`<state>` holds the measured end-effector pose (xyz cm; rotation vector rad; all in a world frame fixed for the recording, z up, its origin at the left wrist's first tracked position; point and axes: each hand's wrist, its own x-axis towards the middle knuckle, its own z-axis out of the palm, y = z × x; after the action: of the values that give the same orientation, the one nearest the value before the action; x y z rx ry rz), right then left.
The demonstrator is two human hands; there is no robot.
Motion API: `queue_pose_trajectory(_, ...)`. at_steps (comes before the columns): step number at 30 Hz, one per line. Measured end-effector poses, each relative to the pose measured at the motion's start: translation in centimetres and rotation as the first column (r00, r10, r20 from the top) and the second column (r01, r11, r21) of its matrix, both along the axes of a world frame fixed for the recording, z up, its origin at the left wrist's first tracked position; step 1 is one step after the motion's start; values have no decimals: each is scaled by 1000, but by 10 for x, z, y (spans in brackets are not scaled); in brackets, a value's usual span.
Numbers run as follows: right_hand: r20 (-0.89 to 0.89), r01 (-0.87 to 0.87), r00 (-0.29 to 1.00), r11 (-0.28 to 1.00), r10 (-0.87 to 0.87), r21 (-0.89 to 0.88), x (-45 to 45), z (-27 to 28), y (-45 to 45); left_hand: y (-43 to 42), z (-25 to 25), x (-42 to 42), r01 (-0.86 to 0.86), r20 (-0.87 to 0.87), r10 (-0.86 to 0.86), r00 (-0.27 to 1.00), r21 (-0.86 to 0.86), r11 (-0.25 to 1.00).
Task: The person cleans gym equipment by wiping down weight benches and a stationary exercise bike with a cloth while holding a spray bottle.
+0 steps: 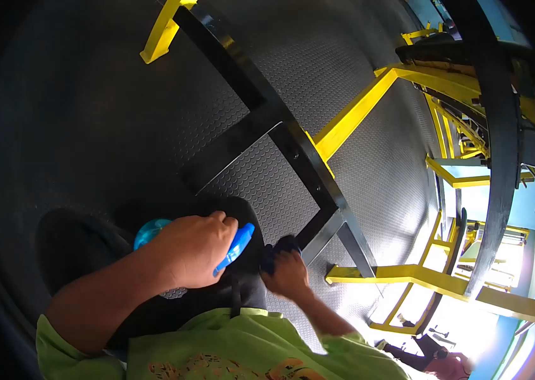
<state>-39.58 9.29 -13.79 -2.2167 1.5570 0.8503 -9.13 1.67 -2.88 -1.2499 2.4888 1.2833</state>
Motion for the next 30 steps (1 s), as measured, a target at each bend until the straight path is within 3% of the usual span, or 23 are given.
queue_pose_trajectory(2,354,-33,934,998,50,-53,-11,8,18,0,-4,4,3,23,-3,1000,-19,1000)
queue_pose_trajectory(3,353,-9,935,999,26,-49,-20,9,18,-2,-4,4,22,47,-20,999,-46,999)
queue_pose_trajectory(4,415,-19,910,999,2,38,-31,11,13,-6,-4,2,24,88,-30,996,64,998)
queue_pose_trajectory(6,464,-41,885,983,-47,179,-41,17,17,-7,-10,2,45,67,-47,997,28,999)
queue_pose_trajectory(7,467,-29,883,985,-55,170,-45,19,29,-9,-11,2,42,44,-41,998,-7,999)
queue_pose_trajectory(9,620,24,785,999,7,-42,-57,18,54,-16,-7,0,60,54,-60,997,10,998)
queue_pose_trajectory(10,484,145,871,985,-85,-89,-63,15,59,-19,-5,-1,89,52,-89,995,9,996)
queue_pose_trajectory(12,461,384,848,903,-263,-191,-84,-9,48,-22,-6,-5,136,48,-137,989,11,991)
queue_pose_trajectory(14,577,562,755,761,-312,-324,-88,-24,6,-24,-7,-11,157,54,-157,986,6,988)
queue_pose_trajectory(17,676,834,531,456,-511,-311,-88,-41,-49,-28,-9,-19,178,100,-185,978,77,981)
queue_pose_trajectory(19,658,821,558,450,-505,-351,-67,-40,-32,-30,-10,-18,209,138,-218,966,82,975)
queue_pose_trajectory(21,676,793,575,517,-460,-323,-41,-31,26,-29,-16,-12,208,13,-208,978,-24,978)
queue_pose_trajectory(24,672,795,539,570,-508,-207,-8,-33,118,-34,-10,-12,215,49,-215,975,20,976)
queue_pose_trajectory(26,769,789,516,559,-378,-255,-14,-50,123,-32,-11,-15,222,56,-224,973,30,975)
queue_pose_trajectory(28,708,767,605,507,-364,-394,-39,-62,74,-33,-8,-19,217,53,-217,975,7,976)
queue_pose_trajectory(30,782,947,269,302,-562,-108,-58,-46,-1,-34,-4,-20,206,80,-210,974,56,977)
